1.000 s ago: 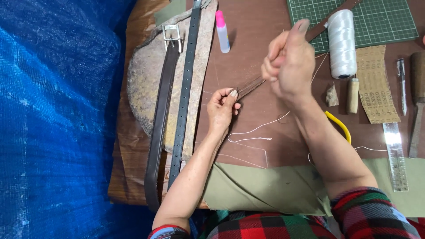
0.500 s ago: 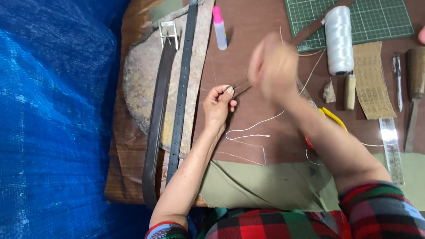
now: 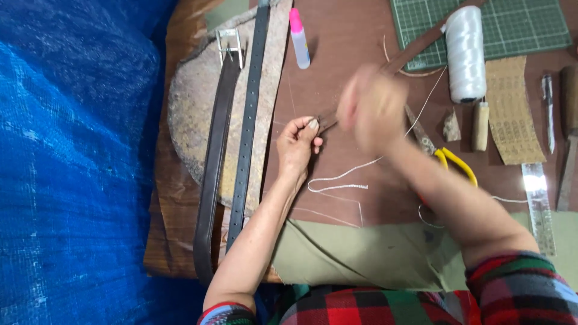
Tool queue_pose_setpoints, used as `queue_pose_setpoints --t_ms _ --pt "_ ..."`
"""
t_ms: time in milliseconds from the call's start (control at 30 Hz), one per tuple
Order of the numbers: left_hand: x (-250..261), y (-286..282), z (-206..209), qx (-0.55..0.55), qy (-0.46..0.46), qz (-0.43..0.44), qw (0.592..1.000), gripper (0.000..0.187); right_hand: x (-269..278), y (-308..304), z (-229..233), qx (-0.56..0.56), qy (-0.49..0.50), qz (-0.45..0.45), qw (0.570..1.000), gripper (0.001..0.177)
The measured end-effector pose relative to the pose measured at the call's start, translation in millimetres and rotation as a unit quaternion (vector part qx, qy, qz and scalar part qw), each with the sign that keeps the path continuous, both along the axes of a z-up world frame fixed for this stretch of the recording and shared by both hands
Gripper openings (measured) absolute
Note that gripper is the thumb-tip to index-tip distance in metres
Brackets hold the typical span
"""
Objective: Hand-sewing a leather strap using a needle and thread, including edge burnishing with a wooden block.
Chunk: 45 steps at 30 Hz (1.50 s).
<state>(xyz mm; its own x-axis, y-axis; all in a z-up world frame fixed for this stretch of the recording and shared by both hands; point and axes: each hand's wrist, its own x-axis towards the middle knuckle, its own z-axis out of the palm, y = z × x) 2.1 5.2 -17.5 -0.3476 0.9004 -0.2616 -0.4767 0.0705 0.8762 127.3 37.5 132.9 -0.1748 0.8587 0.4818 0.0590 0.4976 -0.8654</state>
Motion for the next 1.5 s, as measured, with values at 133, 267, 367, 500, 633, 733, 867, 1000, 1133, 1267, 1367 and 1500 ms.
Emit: queue_pose_setpoints --t_ms 133,267,367,500,633,733,867,1000,1133,1267,1367,1500 --pt "1.6 3.0 5.3 0.005 0.015 -0.003 1.0 0.013 4.1 45.1 6.1 -0.103 0.232 -0.025 0.967 0.06" --pt "2.1 1.0 8.3 0.011 0.026 -0.005 1.0 0.013 -0.6 40.0 0.5 -0.113 0.247 0.005 0.963 0.06" --pt "4.0 0.7 7.1 0.006 0.024 0.003 1.0 0.013 1.3 34.6 1.3 -0.11 0.259 0.021 0.959 0.06" --pt "1.7 -1.1 5.7 0.032 0.009 -0.001 0.999 0.015 -4.1 -6.1 -5.2 -0.026 0.186 0.017 0.982 0.056" --pt "3.0 -2.9 0.5 0.048 0.003 -0.001 0.999 0.021 2.4 -25.7 -8.9 -0.039 0.23 0.057 0.971 0.05" --pt "4.3 -5.5 3.5 0.055 -0.006 -0.006 0.998 0.023 6.0 -19.7 -4.7 -0.066 0.291 0.051 0.953 0.044" --pt "-1.7 -14.3 36.1 0.045 -0.039 -0.035 0.998 0.037 7.3 -16.5 -3.7 -0.105 0.304 0.042 0.946 0.045" --pt "-4.0 -7.3 10.4 0.048 -0.081 -0.03 0.995 0.042 6.0 -18.3 -7.8 -0.105 0.315 0.042 0.942 0.045" --pt "1.7 -6.0 -1.7 0.062 -0.02 -0.031 0.997 0.022 4.2 -19.6 -11.9 -0.118 0.268 0.044 0.955 0.047" --pt "3.6 -4.6 -4.9 0.064 0.017 -0.024 0.998 0.024 10.2 -19.4 -13.6 -0.149 0.153 0.074 0.974 0.067" --pt "3.7 -4.0 -4.8 0.049 0.019 -0.021 0.998 0.02 11.0 -14.9 -11.1 -0.187 0.098 0.1 0.972 0.086" --pt "2.4 -6.3 7.0 0.031 0.003 -0.034 0.999 0.013 3.4 1.9 9.3 -0.239 0.155 0.037 0.958 0.074"
